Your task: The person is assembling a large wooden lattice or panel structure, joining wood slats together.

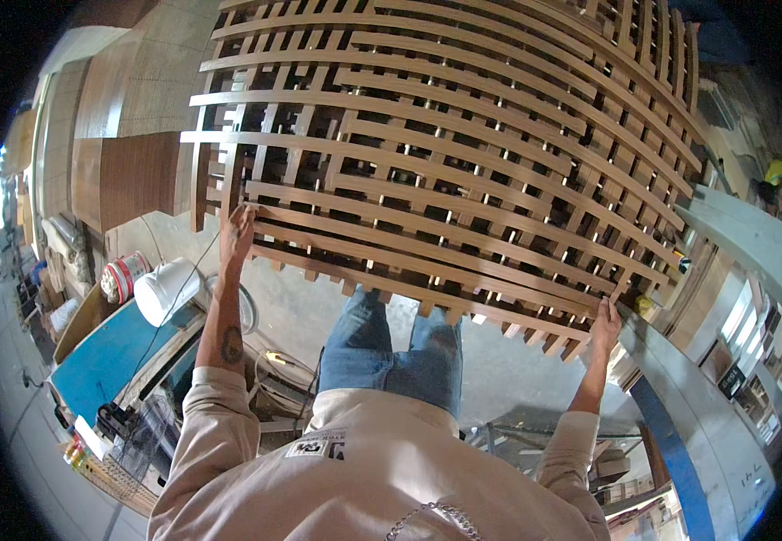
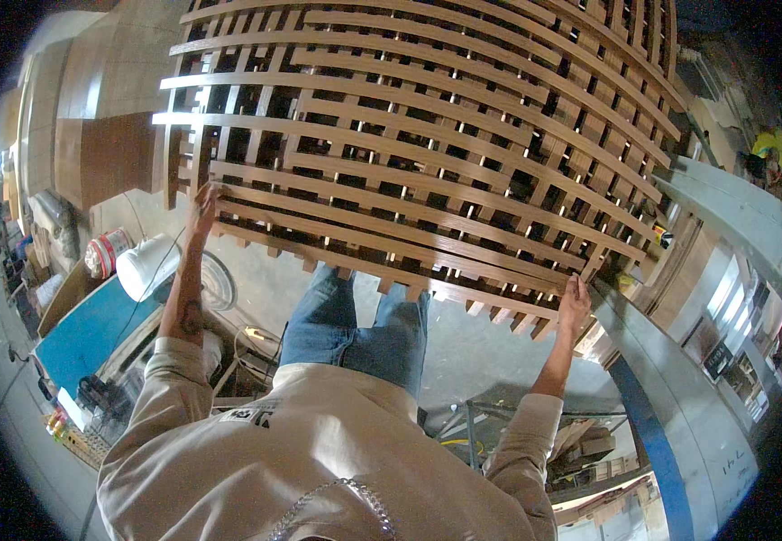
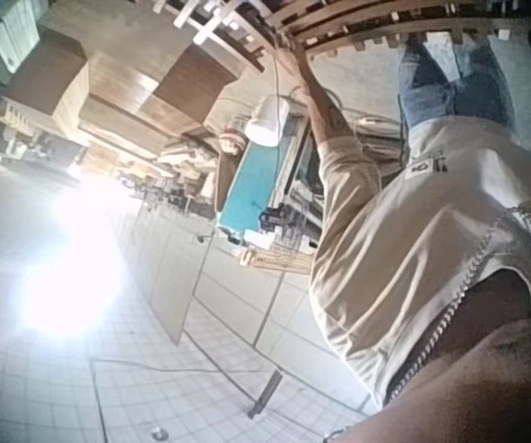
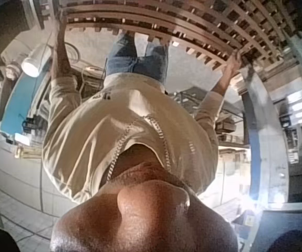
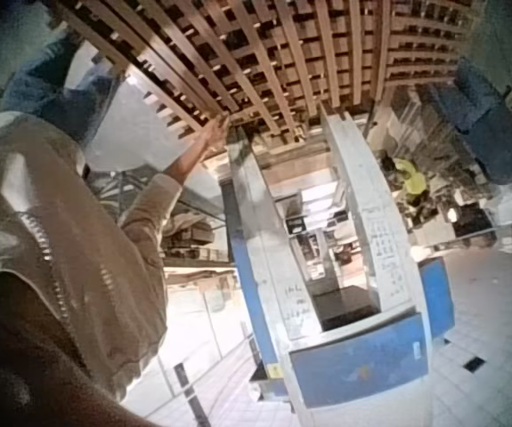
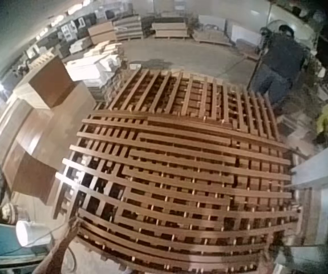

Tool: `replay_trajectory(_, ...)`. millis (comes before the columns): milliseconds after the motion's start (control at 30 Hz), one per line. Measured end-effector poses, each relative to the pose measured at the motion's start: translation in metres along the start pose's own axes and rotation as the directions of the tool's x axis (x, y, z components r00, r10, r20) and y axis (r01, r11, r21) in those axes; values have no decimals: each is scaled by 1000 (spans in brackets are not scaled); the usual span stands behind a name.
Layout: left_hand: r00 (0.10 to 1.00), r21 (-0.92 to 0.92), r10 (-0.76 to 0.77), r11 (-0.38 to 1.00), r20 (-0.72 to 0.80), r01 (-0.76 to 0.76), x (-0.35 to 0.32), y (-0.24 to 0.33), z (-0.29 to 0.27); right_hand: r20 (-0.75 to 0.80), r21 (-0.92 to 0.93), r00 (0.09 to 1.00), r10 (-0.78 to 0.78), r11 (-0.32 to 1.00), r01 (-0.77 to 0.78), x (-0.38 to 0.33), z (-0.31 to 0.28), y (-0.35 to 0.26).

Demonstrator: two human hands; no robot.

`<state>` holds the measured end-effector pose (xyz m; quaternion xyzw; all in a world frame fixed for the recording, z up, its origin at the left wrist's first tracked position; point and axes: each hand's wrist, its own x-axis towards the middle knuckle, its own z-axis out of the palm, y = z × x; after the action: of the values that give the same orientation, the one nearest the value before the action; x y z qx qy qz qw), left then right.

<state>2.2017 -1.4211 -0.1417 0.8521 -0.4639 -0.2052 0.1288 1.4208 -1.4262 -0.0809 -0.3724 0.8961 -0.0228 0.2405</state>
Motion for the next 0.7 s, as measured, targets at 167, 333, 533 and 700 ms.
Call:
replay_trajectory(167,940,25,-136,991,312,135,-1,54,-26,66,109,997,35,993,-42,4,-7,18)
replay_trajectory(333,974,137,224,965,27,-225,4,99,-28,-136,283,982,-135,944,169,-3,0,-31)
replay_trajectory(533,996,108,28,993,82,-36,33,99,-8,-24,257,995,-99,961,102,33,-2,-15)
replay_trajectory(700,987,100,-85,992,139,72,53,60,-10,-71,14,995,-70,997,71,30,1,-49)
